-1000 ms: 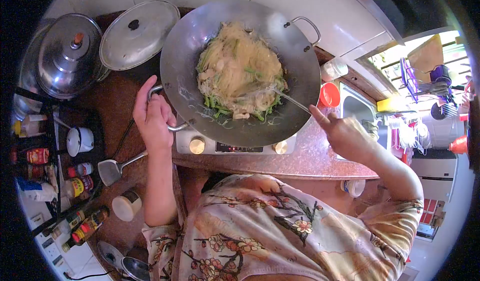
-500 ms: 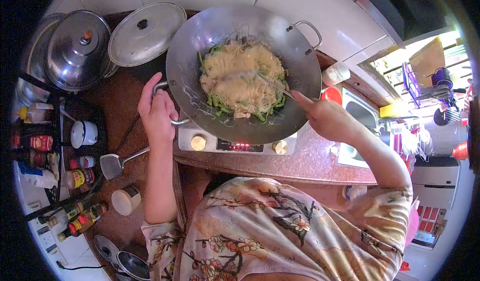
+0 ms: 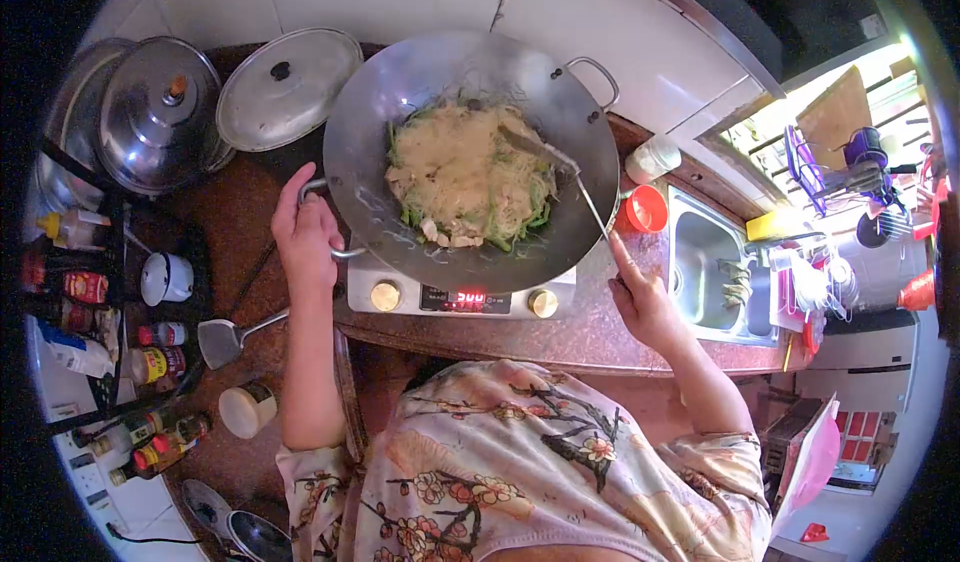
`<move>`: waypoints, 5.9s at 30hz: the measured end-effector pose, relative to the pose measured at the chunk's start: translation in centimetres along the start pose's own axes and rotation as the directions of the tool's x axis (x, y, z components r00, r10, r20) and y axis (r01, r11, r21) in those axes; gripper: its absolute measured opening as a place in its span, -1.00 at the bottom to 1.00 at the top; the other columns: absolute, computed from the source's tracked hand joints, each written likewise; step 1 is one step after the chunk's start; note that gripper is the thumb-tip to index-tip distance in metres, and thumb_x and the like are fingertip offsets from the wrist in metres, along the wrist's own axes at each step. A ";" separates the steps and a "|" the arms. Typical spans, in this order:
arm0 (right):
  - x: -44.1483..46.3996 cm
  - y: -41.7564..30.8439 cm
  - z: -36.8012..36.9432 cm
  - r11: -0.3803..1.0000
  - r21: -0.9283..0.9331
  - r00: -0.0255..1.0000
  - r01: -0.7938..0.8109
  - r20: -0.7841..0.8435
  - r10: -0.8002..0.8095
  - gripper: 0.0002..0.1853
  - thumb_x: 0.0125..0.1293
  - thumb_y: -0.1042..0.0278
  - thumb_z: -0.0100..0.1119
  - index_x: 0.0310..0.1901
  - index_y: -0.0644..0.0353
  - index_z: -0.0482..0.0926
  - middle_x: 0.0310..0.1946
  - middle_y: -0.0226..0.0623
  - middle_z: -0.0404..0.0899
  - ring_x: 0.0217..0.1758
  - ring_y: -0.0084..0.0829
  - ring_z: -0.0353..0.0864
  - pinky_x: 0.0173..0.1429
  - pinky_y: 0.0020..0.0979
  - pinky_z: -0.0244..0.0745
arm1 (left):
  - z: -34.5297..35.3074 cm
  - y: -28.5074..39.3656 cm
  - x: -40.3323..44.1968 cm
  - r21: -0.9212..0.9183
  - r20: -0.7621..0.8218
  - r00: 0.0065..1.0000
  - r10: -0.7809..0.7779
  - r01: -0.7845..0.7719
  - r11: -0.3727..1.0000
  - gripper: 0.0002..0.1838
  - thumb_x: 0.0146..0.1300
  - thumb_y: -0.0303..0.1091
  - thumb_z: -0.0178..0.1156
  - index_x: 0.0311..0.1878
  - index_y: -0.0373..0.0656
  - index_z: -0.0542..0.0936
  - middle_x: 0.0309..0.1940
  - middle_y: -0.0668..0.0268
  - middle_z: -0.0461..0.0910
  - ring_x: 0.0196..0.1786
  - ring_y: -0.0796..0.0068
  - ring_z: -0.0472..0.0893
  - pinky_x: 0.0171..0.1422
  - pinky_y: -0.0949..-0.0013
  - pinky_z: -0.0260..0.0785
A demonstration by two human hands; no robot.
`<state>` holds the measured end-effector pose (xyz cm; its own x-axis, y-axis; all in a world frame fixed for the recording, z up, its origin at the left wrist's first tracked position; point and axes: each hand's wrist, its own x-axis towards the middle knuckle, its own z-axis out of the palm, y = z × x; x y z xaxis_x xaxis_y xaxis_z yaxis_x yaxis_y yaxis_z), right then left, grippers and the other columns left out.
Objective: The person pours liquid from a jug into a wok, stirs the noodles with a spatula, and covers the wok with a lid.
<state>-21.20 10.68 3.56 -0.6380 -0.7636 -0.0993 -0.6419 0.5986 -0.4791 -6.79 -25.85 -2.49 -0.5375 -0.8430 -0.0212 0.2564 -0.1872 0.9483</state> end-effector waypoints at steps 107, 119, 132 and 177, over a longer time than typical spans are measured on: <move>9.3 -31.5 -29.9 0.395 -0.846 -0.155 -0.358 -0.363 -0.919 -0.62 0.05 0.35 0.17 -0.03 0.10 0.59 0.33 -0.18 0.23 0.42 -0.15 0.10 0.41 -0.06 -0.06 | -5.1 7.1 -1.9 0.474 0.061 0.901 0.429 -0.404 0.782 -0.73 0.21 -0.49 0.15 0.00 -0.23 0.52 -0.58 0.40 0.44 -0.58 0.64 0.43 -0.51 0.50 0.34; 11.6 -28.4 -22.6 0.383 -0.918 0.033 -0.100 -0.388 -0.921 -0.60 0.06 0.38 0.28 0.02 -0.05 0.60 0.37 -0.33 0.21 0.45 -0.21 0.09 0.40 -0.21 0.00 | -7.0 8.8 0.3 0.648 0.095 0.908 0.409 -0.368 0.667 -0.78 0.18 -0.41 0.18 -0.10 -0.25 0.55 -0.51 0.17 0.54 -0.47 0.32 0.53 -0.34 0.30 0.37; 11.3 -33.3 -32.1 0.380 -0.885 -0.058 -0.271 -0.379 -0.924 -0.86 0.02 0.33 0.19 -0.45 0.20 0.66 0.31 0.02 0.20 0.42 0.01 0.05 0.41 0.03 -0.10 | -4.8 6.8 1.3 0.514 0.186 0.925 0.332 -0.380 0.769 -0.81 0.17 -0.46 0.18 -0.13 -0.23 0.58 -0.62 0.32 0.46 -0.52 0.58 0.47 -0.41 0.42 0.34; 5.9 3.1 -3.4 0.911 -0.412 0.879 -0.004 -0.436 -0.193 -0.73 0.15 0.49 0.20 -0.07 0.23 0.56 -0.06 -0.10 0.54 0.01 -0.10 0.52 0.09 -0.22 0.41 | -9.1 2.8 -0.3 0.866 0.494 0.858 0.143 -0.500 0.011 -0.75 0.21 -0.39 0.12 -0.07 -0.26 0.47 -0.22 0.05 0.43 -0.16 0.00 0.52 -0.11 0.12 0.39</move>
<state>-28.39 8.84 4.51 -0.6223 -0.6813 0.3854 -0.7575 0.6484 -0.0768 1.41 -30.67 -2.68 -0.8209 -0.5012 0.2738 -0.4240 0.8560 0.2957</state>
